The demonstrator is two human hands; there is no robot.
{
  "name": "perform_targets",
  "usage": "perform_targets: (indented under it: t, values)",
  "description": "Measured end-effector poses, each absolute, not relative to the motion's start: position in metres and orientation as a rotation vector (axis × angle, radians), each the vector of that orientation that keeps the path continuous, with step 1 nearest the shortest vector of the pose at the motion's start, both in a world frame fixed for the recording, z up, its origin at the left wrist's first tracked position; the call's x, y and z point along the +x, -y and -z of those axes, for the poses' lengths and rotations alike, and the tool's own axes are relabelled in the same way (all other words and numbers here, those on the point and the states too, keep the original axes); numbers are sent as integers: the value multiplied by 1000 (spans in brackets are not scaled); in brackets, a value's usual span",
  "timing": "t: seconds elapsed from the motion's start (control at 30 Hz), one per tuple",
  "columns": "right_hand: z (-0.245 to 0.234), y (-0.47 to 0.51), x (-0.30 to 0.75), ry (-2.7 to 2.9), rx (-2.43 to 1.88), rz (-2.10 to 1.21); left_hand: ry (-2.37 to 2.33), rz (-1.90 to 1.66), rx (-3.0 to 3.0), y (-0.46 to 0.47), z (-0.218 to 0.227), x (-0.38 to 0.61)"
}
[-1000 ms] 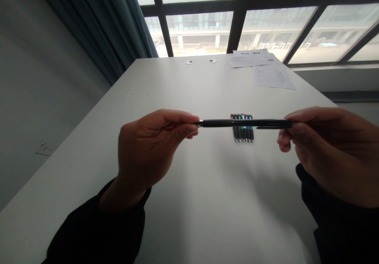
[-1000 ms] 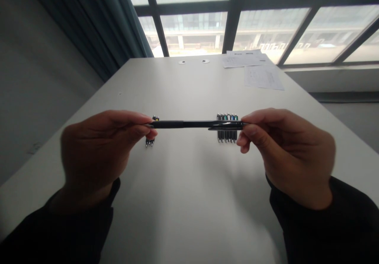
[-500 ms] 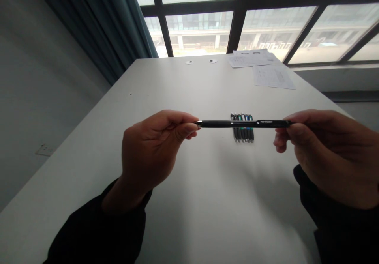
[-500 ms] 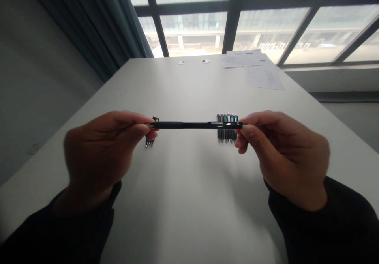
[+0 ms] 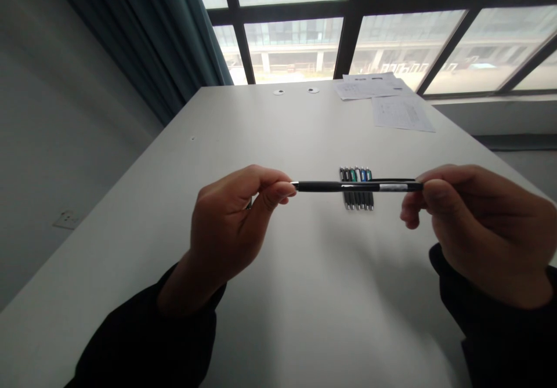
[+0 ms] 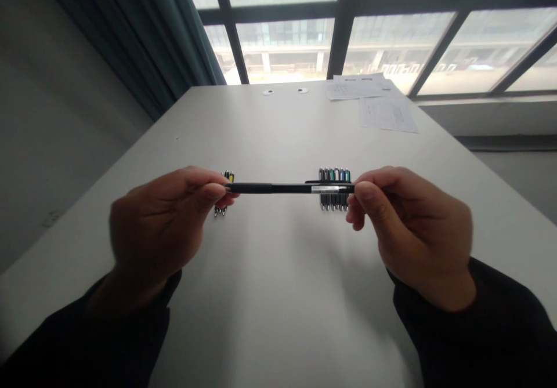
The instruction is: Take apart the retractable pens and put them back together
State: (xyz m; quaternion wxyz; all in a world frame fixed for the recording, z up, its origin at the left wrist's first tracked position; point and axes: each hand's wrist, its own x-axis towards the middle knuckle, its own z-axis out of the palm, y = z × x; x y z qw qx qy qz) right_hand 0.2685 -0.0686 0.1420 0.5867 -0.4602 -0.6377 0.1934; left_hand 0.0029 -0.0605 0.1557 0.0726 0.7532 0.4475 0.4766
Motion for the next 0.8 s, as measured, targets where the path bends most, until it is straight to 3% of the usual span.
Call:
perform_targets:
  t: [0.8]
  values:
    - [-142, 71, 269, 1610, -1254, -370, -1291, -1307, 2300, 62, -159, 7]
